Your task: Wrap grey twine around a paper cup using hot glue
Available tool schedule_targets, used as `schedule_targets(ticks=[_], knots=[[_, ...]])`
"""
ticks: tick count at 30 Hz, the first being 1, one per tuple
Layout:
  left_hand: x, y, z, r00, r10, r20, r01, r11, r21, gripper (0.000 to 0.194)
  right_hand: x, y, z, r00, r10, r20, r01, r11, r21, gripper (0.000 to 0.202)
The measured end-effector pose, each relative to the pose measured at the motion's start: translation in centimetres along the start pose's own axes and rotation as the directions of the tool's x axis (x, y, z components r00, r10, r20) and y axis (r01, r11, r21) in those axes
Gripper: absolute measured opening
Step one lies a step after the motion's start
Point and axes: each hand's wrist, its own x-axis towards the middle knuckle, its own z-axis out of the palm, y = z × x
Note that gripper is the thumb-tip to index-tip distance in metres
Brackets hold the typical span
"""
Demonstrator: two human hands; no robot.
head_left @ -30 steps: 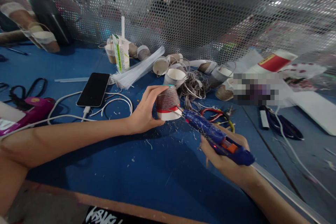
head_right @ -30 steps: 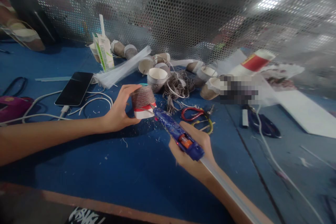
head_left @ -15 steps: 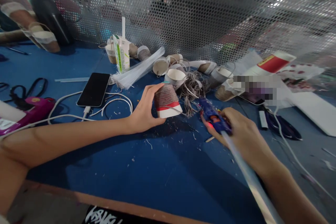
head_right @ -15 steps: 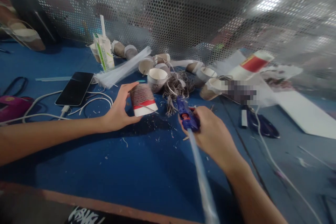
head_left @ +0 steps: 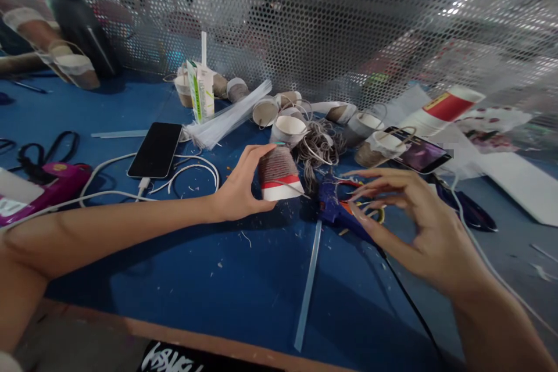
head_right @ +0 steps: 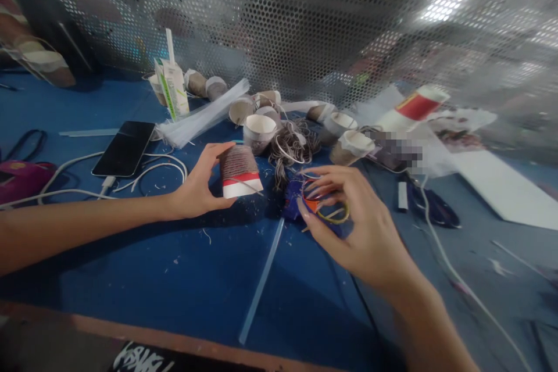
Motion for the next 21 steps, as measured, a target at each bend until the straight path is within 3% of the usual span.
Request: schedule_targets(ticks=[2, 4, 8, 15, 18, 21], knots=[[0.0, -0.1, 0.1, 1.0, -0.012, 0.016, 0.013, 1.0, -0.005, 0.086, -0.5, -1.5, 1.2, 0.994, -0.06, 0.086, 0.027, 0.937, 0.349, 0.014], [0.0, -0.2, 0.1, 1.0, -0.011, 0.022, 0.011, 1.0, -0.007, 0.085, -1.2, -2.6, 2.7, 0.977, -0.078, 0.2, -0.04, 0.848, 0.529, 0.017], [0.0, -0.3, 0.2, 0.999, 0.03, 0.017, -0.03, 1.0, 0.004, 0.084, -2.0, -3.5, 4.6, 0.936, -0.117, 0.331, -0.115, 0.787, 0.606, 0.021], [0.1, 0.2, 0.0, 0.997, 0.082, 0.017, -0.083, 0.993, 0.083, 0.085, -1.9, -2.4, 4.5, 0.915, -0.018, 0.403, -0.297, 0.644, 0.705, 0.028], [0.1, 0.3, -0.2, 0.995, 0.093, 0.039, -0.097, 0.991, 0.093, 0.086, -1.5, -2.3, 4.3, 0.933, 0.123, 0.338, -0.35, 0.528, 0.774, 0.031], [0.1, 0.4, -0.2, 0.993, 0.114, 0.024, -0.116, 0.989, 0.088, 0.085, -0.8, -1.8, 4.1, 0.909, 0.299, 0.29, -0.397, 0.406, 0.823, 0.029]])
